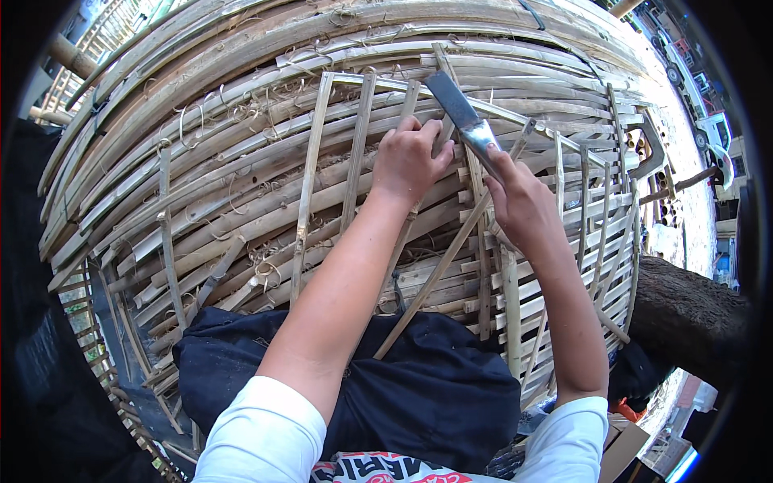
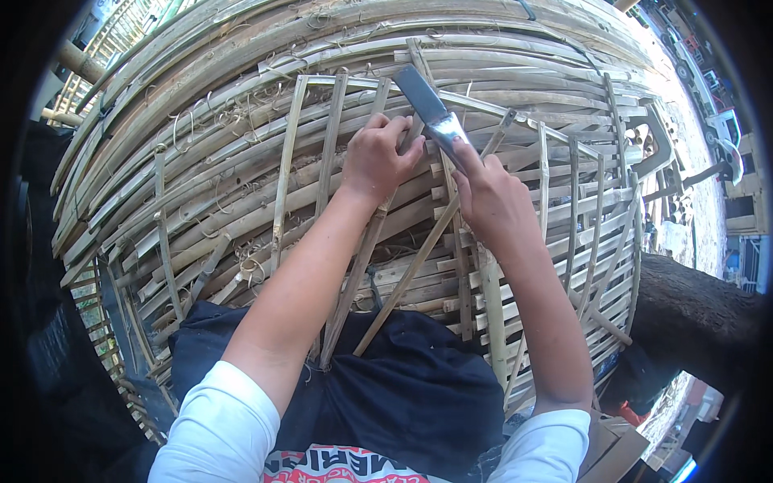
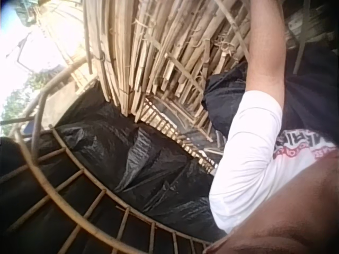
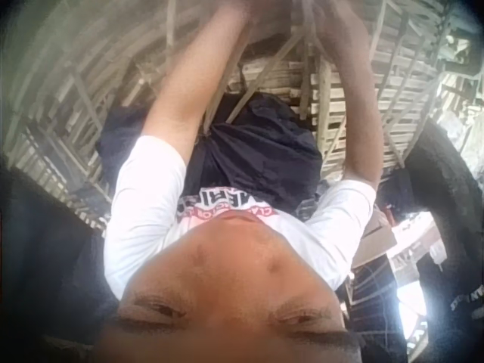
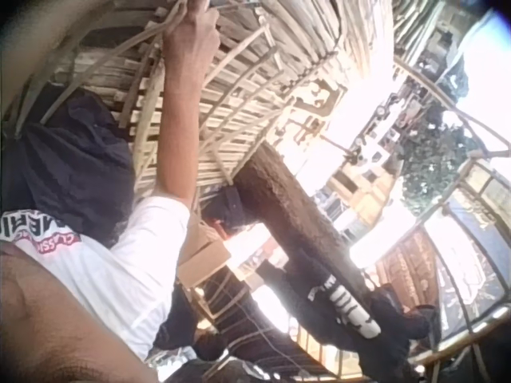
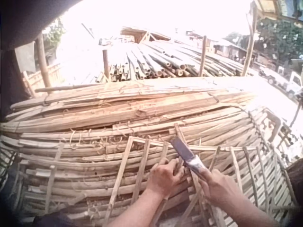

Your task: The person scrapes thin bamboo slats using a wide metal blade, smoothing their surfaces while sitting on a covered platform.

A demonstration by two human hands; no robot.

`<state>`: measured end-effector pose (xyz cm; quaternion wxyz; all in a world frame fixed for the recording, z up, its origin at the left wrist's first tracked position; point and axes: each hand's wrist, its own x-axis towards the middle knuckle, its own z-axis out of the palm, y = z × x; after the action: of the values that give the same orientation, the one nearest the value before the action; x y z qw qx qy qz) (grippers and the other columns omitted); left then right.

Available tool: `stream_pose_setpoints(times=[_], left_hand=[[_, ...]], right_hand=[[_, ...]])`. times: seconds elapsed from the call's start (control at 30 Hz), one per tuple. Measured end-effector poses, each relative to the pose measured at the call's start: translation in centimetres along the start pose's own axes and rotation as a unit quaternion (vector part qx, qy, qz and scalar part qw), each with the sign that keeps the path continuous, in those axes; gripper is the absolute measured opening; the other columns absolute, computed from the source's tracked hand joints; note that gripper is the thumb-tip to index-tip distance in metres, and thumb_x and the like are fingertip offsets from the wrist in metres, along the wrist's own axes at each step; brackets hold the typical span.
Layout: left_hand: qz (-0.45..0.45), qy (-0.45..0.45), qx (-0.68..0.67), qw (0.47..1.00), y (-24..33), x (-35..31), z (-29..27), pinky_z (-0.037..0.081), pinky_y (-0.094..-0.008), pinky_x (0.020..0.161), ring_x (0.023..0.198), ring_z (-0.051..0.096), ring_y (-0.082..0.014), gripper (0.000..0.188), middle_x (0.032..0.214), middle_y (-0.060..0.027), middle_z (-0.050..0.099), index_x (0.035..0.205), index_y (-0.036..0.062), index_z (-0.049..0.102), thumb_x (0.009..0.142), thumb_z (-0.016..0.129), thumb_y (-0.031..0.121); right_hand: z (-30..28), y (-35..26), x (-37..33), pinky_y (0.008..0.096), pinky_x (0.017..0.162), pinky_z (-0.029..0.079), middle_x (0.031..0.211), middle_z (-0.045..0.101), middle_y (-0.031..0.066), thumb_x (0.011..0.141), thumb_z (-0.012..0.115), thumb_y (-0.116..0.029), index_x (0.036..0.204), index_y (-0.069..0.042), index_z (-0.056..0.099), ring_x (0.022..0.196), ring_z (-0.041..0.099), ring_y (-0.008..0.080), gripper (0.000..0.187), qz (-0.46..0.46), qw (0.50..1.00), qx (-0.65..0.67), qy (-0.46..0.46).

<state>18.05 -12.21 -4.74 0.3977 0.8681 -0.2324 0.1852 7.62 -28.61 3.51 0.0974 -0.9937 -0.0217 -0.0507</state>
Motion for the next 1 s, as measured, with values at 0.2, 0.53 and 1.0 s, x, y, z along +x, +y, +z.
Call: stream_pose_setpoints(times=[0.2,0.53,1.0], left_hand=[[0.008,0.019,0.010,1.000,-0.6,-0.1,0.0,0.056,-0.0407,0.070,0.073,0.067,-0.0309,0.030,0.084,-0.0116,0.064,0.101,0.0069,0.070,0.080,0.076,0.027],[-0.016,-0.010,0.000,1.000,-0.1,-0.3,-0.3,0.057,-0.0418,0.072,0.076,0.068,-0.0314,0.029,0.089,-0.0127,0.065,0.103,0.0082,0.071,0.082,0.074,0.027],[-0.031,-0.008,0.005,0.999,-0.2,0.2,0.2,0.057,-0.0423,0.073,0.076,0.068,-0.0312,0.031,0.088,-0.0117,0.064,0.104,0.0094,0.071,0.081,0.074,0.029]], right_hand=[[-0.8,-1.9,-0.7,0.0525,0.067,0.052,0.098,0.064,0.0208,0.095,0.059,-0.013,0.137,-0.017,0.047,0.080,0.066,0.0436,0.044,-0.042,0.982,0.134,0.126],[0.3,0.5,0.1,0.0530,0.073,0.050,0.102,0.065,0.0246,0.098,0.055,-0.015,0.137,-0.015,0.043,0.091,0.064,0.0469,0.041,-0.009,0.986,0.138,0.091],[1.6,1.0,0.7,0.0541,0.076,0.049,0.102,0.064,0.0271,0.097,0.053,-0.012,0.133,-0.013,0.043,0.090,0.063,0.0493,0.038,0.016,0.995,0.094,0.027]])
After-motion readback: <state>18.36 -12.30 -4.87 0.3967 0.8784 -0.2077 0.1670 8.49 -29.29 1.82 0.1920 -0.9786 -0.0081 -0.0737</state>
